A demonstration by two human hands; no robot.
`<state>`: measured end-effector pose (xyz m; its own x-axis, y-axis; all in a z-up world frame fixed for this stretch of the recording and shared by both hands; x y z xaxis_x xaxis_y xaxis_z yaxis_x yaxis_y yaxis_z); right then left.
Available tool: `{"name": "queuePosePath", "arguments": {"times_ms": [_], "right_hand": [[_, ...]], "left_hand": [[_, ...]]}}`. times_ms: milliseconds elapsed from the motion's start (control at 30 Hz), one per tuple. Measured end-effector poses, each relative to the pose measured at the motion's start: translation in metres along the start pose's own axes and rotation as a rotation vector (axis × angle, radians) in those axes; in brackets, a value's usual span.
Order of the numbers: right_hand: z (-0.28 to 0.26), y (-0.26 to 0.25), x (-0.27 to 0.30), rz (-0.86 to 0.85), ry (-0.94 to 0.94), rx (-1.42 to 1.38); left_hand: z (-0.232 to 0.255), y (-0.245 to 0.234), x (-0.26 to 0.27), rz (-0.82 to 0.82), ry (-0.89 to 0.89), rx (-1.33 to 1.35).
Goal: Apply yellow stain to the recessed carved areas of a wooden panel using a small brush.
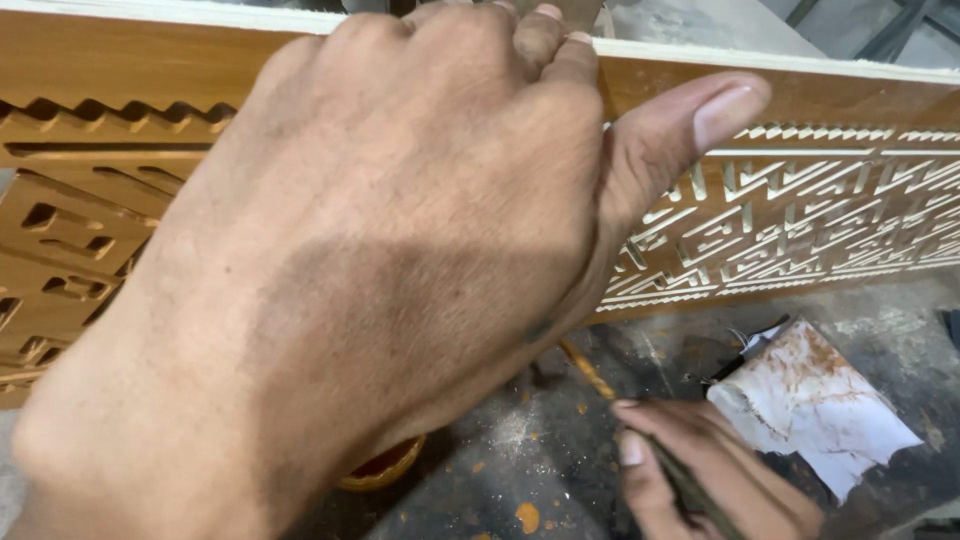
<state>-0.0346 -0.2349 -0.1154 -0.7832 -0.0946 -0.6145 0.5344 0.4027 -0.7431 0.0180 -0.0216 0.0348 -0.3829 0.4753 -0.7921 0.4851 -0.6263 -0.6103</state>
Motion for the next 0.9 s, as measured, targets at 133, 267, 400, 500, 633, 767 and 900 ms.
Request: {"name": "queuePosePath", "arguments": {"times_ms": [133,267,400,500,633,767,900], "right_hand": [[-0.016,0.008,-0.001,-0.032,-0.026,-0.026],[-0.017,0.006,-0.001,-0.049,-0.063,0.02],[-0.044,0.004,-0.001,0.035,-0.127,-0.001],[-0.026,0.004,0.002,-0.074,-0.005,-0.023],[-0.041,0.003,-0.007,-0.021,-0.059,-0.054],[-0.05,-0.002,-0.018,0.038,-0.117,-0.026],[-0.054,-0.007,-0.017,0.084,-0.065,0.008]], "left_hand": [[0.002,-0.001,-0.001,-0.007,0.001,-0.013],[0.0,-0.002,0.001,-0.027,-0.053,0.005],[0.002,0.001,0.009,0.01,0.053,-0.154],[0.003,0.008,0.011,0.021,0.104,-0.183],[0.003,0.008,0.016,0.027,0.123,-0.189],[0.004,0.003,0.018,0.039,0.146,-0.22],[0.006,-0.002,0.007,-0.027,0.097,-0.144]]}}
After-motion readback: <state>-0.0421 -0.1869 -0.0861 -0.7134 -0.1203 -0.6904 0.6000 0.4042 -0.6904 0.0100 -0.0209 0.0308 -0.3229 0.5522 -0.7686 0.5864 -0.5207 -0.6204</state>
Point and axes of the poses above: each hand's wrist, its own x-axis away from the middle knuckle, its own y-axis out of the palm, z = x × y, the point moved 5 cm from there along -x, towards the middle knuckle, and after that the axes turned 15 degrees about x, right-handed, at the moved point
